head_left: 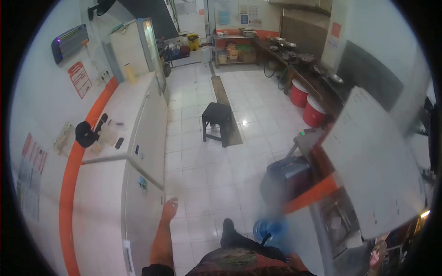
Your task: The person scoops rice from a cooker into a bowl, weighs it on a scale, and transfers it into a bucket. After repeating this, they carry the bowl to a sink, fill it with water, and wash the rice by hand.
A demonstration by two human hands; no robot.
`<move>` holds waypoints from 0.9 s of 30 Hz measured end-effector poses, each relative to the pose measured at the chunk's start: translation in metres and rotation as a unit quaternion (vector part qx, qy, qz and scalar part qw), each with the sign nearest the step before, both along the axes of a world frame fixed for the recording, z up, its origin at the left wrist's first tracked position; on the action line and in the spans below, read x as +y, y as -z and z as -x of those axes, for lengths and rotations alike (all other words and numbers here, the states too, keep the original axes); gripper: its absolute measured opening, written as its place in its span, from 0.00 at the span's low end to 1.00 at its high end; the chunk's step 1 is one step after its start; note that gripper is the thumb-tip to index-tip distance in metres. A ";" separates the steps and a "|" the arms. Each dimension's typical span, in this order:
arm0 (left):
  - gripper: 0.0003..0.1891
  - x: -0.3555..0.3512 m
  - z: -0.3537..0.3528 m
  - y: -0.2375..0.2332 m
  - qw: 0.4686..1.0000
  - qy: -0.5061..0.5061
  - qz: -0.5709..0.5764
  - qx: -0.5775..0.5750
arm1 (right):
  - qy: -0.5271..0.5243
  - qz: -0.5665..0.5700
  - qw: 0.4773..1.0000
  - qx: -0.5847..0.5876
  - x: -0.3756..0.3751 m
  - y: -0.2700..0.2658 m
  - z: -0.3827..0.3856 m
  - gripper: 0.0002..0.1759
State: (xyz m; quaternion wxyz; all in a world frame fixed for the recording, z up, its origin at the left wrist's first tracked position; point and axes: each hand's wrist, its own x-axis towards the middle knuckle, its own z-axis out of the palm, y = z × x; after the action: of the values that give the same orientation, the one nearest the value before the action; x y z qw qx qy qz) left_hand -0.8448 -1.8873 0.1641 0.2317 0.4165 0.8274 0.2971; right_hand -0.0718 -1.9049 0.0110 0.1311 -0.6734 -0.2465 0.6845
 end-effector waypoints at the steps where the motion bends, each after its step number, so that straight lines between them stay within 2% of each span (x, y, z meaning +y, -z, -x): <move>1: 0.16 0.019 0.000 0.026 1.000 -0.010 -0.003 0.003 | 0.022 0.023 0.999 0.020 0.043 0.014 0.015 0.20; 2: 0.17 0.021 0.001 0.074 1.000 -0.019 -0.005 0.009 | 0.020 0.040 0.999 -0.006 0.090 0.011 0.042 0.20; 3: 0.17 0.014 -0.001 0.104 0.996 0.040 0.067 0.040 | 0.020 0.061 0.997 -0.032 0.137 0.005 0.070 0.20; 4: 0.19 0.001 0.016 0.171 0.954 0.208 0.191 0.098 | -0.343 -0.053 0.923 -0.167 0.188 0.003 0.098 0.19; 5: 0.18 -0.011 0.012 0.191 0.937 0.280 0.190 0.086 | -0.648 -0.159 0.694 -0.271 0.236 -0.002 0.123 0.18; 6: 0.17 -0.027 0.001 0.188 0.935 0.303 0.178 0.039 | -0.391 -0.145 0.892 -0.173 0.272 -0.014 0.154 0.17; 7: 0.17 -0.033 -0.007 0.177 0.934 0.241 0.261 -0.031 | -0.087 -0.116 0.988 -0.060 0.300 -0.024 0.182 0.16; 9: 0.16 -0.013 0.001 0.153 0.914 0.141 0.368 -0.093 | 0.042 -0.054 0.998 0.006 0.372 0.003 0.227 0.17; 12: 0.15 0.047 0.048 0.135 0.905 0.072 0.404 -0.113 | -0.080 -0.058 0.995 0.014 0.477 0.013 0.300 0.16; 15: 0.13 0.121 0.115 0.128 0.912 0.026 0.397 -0.100 | 0.046 -0.053 0.996 0.046 0.559 0.033 0.392 0.17; 18: 0.12 0.198 0.191 0.113 0.935 -0.017 0.346 -0.070 | 0.081 -0.027 0.984 0.159 0.625 0.046 0.471 0.14; 20: 0.11 0.241 0.244 0.103 0.960 -0.042 0.277 -0.017 | 0.018 -0.016 0.987 0.157 0.680 0.066 0.525 0.14; 21: 0.11 0.261 0.276 0.095 0.976 -0.040 0.208 0.054 | -0.016 -0.009 0.987 0.159 0.706 0.073 0.557 0.14; 23: 0.10 0.293 0.336 0.083 0.974 -0.032 0.046 0.220 | -0.006 -0.021 0.991 0.131 0.765 0.064 0.634 0.13; 24: 0.11 0.343 0.362 0.041 0.985 -0.072 0.121 0.102 | -0.004 -0.026 0.993 0.118 0.794 0.060 0.663 0.13; 25: 0.12 0.405 0.361 -0.023 0.989 -0.119 0.059 0.064 | -0.011 -0.008 0.991 0.133 0.823 0.067 0.686 0.14; 26: 0.14 0.451 0.361 -0.063 0.986 -0.165 -0.013 0.029 | -0.019 0.002 0.989 0.149 0.856 0.090 0.712 0.16; 27: 0.14 0.478 0.364 -0.080 0.985 -0.166 -0.053 -0.002 | -0.032 0.005 0.985 0.167 0.899 0.122 0.742 0.17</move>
State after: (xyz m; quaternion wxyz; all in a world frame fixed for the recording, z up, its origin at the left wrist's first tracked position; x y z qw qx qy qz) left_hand -1.2093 -1.4090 0.2443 0.1583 0.2847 0.8678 0.3753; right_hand -0.8141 -1.0054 -0.1107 0.1451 -0.5419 -0.2386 0.7927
